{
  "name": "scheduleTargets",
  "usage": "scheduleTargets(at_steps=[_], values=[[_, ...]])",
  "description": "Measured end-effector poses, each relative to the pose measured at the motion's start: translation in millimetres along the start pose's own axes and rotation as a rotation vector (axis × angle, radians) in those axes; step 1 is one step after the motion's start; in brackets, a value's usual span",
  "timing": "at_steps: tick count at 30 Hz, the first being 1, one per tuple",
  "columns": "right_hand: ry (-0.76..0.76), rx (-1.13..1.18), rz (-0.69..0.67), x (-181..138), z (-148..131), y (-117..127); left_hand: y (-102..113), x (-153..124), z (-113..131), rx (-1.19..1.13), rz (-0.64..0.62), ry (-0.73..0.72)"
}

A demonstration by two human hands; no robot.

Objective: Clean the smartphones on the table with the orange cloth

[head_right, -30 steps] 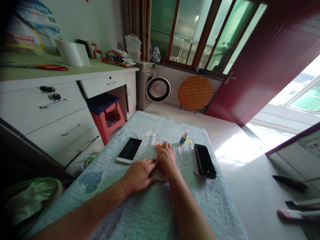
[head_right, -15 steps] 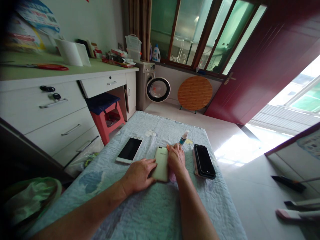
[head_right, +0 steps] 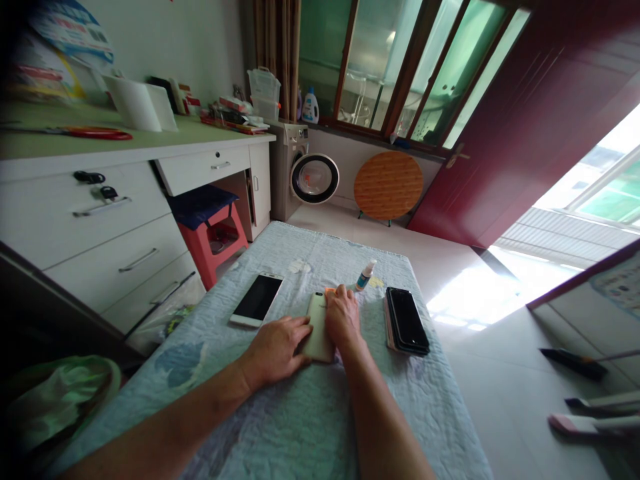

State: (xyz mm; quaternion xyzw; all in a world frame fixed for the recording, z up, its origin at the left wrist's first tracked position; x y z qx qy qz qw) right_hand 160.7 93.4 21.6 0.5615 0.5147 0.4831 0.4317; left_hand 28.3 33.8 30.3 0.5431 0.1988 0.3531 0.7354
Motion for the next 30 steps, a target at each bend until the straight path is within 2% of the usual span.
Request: scheduleTargets(at_steps=[13,20,26,30], values=[[0.14,0.049,-0.036,-7,-15,6,1,0,1,-0.024,0.002,-0.006],[0.236,0.176,-0.026,-11,-20,6,7,0,3,-0.057,-0.009,0.01],[0.331,0.196,-0.107,-17,-27,0,7,0,2,-0.08,0.006,0.02],[0.322,0.221,-0.088,-17,-29,-1,8,1,3,-0.088,0.019,0.01]])
Point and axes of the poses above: each hand's wrist, its own x-axis towards the middle knuckle, its own y-axis out of the back of the hand, z = x × y, the point moved 6 cm from there along x, towards the middle knuckle, and after that the axes turned 6 degrees about -y, right-handed, at the moved point
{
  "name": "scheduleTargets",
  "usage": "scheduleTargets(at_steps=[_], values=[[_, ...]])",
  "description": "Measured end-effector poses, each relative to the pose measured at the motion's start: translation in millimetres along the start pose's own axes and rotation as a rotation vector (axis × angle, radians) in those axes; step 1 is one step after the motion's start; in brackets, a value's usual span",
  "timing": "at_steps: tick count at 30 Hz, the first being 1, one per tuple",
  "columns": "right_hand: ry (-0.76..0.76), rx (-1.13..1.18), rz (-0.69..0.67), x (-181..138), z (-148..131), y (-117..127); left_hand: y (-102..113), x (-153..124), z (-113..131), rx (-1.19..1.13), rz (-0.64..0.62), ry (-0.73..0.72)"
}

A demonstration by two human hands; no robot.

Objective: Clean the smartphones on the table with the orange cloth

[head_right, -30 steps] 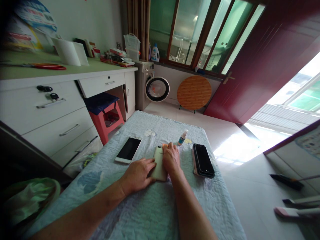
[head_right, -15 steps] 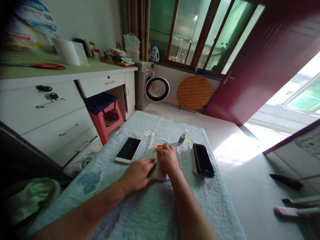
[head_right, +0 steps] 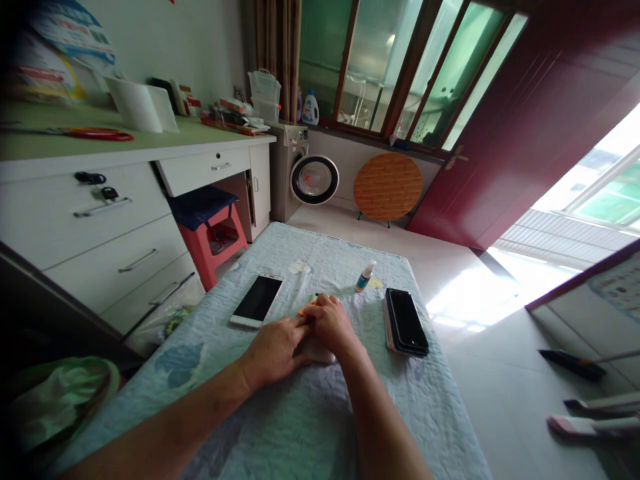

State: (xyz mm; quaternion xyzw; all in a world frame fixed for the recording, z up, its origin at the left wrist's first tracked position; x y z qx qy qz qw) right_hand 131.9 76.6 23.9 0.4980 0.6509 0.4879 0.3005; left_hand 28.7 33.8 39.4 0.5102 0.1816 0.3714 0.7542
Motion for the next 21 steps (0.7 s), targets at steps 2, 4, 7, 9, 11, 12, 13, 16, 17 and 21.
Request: scheduleTargets(at_steps=[2,4,7,9,11,12,13,16,17,21], values=[[-0.027,-0.013,0.019,2,1,0,1,0,1,-0.003,0.006,0.003],[-0.067,-0.045,0.029,6,3,1,0,-1,0,-0.004,0.002,0.013],[-0.138,-0.099,0.027,13,8,4,-2,-2,-1,0.01,-0.016,0.017],[-0.165,-0.139,0.013,18,11,5,-3,-2,-2,0.028,-0.021,0.013],[-0.175,-0.173,0.005,23,13,6,-4,-1,-3,0.039,-0.02,0.01],[-0.176,-0.183,0.003,25,14,6,-4,-1,-3,0.041,-0.019,0.01],[-0.177,-0.19,0.003,27,14,6,-4,-1,-3,0.041,-0.019,0.012],[-0.184,-0.195,-0.003,29,14,6,-3,-1,-2,0.04,-0.027,0.016],[-0.181,-0.191,-0.001,28,14,6,-2,-1,-2,0.04,-0.031,0.016],[-0.136,-0.143,0.015,18,7,5,-3,-1,-2,0.036,-0.025,0.01]])
Point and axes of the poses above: each hand's wrist, its own x-axis towards the middle knuckle, its own y-axis out of the back of the hand, z = x × y, the point moved 6 cm from there along x, towards the middle knuckle, and after that the axes turned 6 degrees about -y, right-handed, at the moved point
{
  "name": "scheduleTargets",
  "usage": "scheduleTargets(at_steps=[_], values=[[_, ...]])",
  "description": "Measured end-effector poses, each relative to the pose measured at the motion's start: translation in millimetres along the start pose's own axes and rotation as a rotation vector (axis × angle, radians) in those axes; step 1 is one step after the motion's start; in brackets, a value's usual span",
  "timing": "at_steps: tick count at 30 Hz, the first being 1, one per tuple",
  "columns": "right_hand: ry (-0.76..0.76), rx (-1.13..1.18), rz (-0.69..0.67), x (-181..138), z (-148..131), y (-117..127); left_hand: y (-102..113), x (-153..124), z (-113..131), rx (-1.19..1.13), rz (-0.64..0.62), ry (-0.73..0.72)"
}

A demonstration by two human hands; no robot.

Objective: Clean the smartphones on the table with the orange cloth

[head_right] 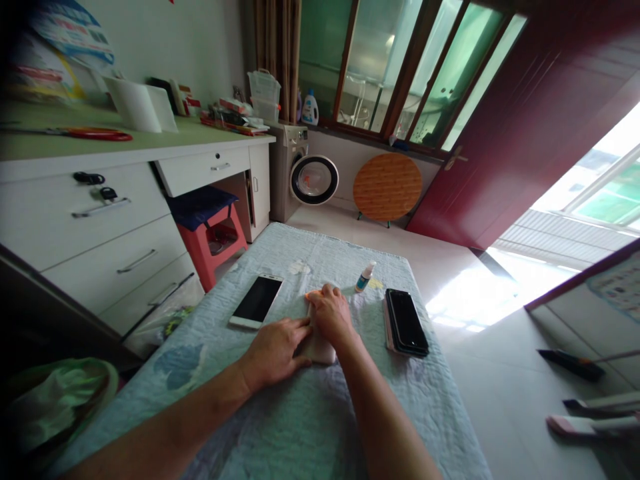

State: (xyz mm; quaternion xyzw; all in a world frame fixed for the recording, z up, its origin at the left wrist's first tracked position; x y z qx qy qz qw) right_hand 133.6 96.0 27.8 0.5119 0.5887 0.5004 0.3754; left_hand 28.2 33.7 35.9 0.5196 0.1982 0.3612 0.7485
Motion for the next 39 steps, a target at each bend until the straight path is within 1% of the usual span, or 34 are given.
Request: scheduleTargets(at_steps=[3,6,10,13,18,21,25,28,35,39], values=[[0.042,0.03,-0.007,-12,-5,-1,-1,0,-1,-0.014,0.026,-0.01],[0.075,0.047,-0.016,-21,-9,-1,-2,0,-1,-0.019,0.021,-0.012],[0.095,0.047,-0.023,-23,-11,-1,-1,0,-1,-0.002,0.009,-0.007],[0.081,0.015,-0.019,-18,-10,-1,-1,0,-1,-0.01,0.013,-0.009],[0.005,-0.068,0.006,3,-5,-3,-1,0,-1,-0.005,0.006,-0.001],[-0.036,-0.113,-0.01,14,-1,-3,0,0,0,0.003,0.003,-0.001],[-0.05,-0.131,-0.002,14,2,-1,-1,0,-1,0.009,0.002,-0.002],[-0.087,-0.125,0.019,8,10,2,-3,-1,-2,0.018,0.017,-0.012],[-0.169,-0.048,0.092,-8,41,6,-5,1,-3,0.047,0.044,-0.031],[-0.193,-0.049,0.097,-16,46,6,-7,0,-4,0.047,0.055,-0.041]])
Point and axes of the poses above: each hand's wrist, its own x-axis towards the middle knuckle, its own y-axis out of the back of the hand, z = x × y, the point moved 6 cm from there along x, towards the middle knuckle, and after that the axes turned 6 degrees about -y, right-handed, at the moved point
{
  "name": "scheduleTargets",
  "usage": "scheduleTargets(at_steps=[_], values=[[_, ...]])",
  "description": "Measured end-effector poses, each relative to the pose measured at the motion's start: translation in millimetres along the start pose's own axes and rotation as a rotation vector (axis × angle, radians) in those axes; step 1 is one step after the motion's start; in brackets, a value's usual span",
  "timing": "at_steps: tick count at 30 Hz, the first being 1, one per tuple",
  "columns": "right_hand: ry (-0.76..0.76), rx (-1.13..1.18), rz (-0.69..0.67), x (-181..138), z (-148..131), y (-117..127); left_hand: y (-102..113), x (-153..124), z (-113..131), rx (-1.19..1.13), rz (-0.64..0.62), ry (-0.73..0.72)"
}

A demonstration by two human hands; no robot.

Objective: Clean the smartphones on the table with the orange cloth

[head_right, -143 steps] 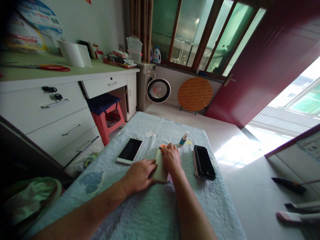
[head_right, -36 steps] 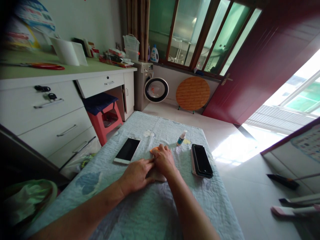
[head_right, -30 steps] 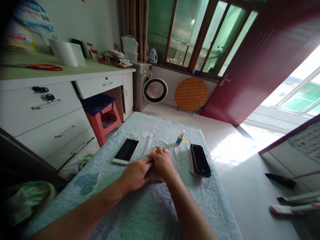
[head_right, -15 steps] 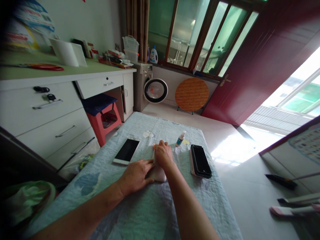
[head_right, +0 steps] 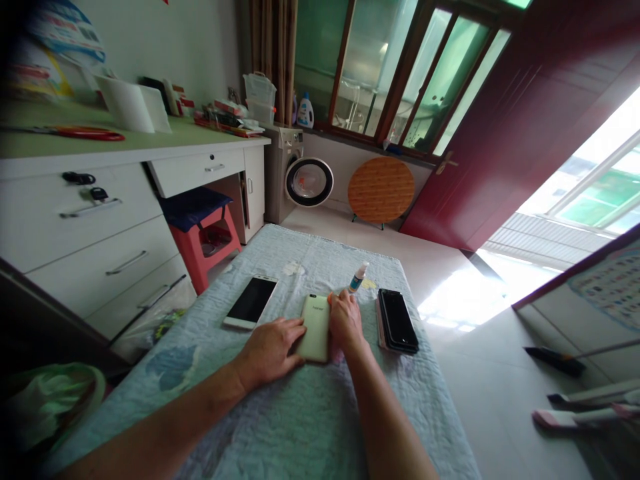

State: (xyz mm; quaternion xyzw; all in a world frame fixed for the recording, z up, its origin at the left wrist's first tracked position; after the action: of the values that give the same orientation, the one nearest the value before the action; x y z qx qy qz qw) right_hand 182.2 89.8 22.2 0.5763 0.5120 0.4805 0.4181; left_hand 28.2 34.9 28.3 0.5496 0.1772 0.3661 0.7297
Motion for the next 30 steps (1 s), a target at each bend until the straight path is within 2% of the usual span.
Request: scheduleTargets(at_steps=[8,20,24,30], values=[[0.015,-0.056,-0.053,-25,-7,1,-2,-1,0,0.008,-0.006,0.006],[0.296,0.084,-0.187,-100,-44,19,3,0,2,-0.027,-0.004,-0.022],[0.307,0.123,-0.185,-91,-40,18,5,1,2,-0.062,-0.009,-0.031],[0.245,0.11,-0.076,-38,-27,12,4,1,0,-0.07,-0.034,-0.022]])
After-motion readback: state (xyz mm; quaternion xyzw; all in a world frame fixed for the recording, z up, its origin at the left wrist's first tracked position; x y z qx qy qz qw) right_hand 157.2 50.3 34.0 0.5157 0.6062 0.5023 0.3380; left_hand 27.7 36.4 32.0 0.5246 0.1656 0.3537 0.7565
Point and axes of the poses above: each hand's wrist, its own x-axis towards the middle knuckle, its own y-axis out of the back of the hand, z = x × y, the point moved 6 cm from there along x, towards the middle knuckle, and after that the axes turned 6 degrees about -y, right-handed, at the moved point
